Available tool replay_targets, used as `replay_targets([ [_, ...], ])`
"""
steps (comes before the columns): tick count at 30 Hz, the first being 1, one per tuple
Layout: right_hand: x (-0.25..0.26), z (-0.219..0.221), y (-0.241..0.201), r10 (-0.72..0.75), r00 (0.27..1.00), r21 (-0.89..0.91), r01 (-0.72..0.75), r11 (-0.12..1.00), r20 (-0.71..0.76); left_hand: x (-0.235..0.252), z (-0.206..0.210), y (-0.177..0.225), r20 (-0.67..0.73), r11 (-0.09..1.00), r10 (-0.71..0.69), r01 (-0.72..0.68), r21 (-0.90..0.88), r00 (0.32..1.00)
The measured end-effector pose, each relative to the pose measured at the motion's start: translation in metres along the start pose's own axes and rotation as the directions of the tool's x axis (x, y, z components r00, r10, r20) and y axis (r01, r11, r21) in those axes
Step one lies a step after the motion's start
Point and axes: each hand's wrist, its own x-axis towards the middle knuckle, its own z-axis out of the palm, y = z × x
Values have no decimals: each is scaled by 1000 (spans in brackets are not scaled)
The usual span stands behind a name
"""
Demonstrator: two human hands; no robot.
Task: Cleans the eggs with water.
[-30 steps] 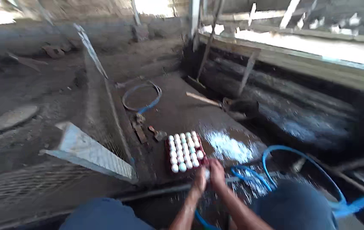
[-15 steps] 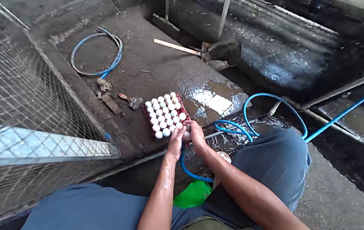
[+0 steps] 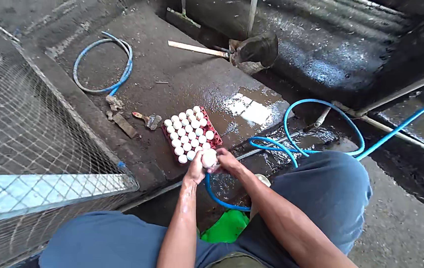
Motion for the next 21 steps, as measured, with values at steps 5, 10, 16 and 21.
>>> replay_targets([
  [5, 4, 18, 32, 20, 904, -181, 64, 981, 428, 21, -22, 0, -23, 998, 64, -64, 21, 998],
  [10, 16, 19, 38, -24, 913, -173, 102, 980, 407, 63, -34, 7, -185, 988, 66, -38, 150, 981],
  [16, 23, 15, 33, 24, 914, -193, 60, 979, 404, 150, -66, 21, -354, 708, 184, 126, 695, 917],
  [21, 25, 15, 33, 51, 905, -224, 49, 973, 423, 204, -79, 23, -274, 319, 265, 184, 930, 924],
])
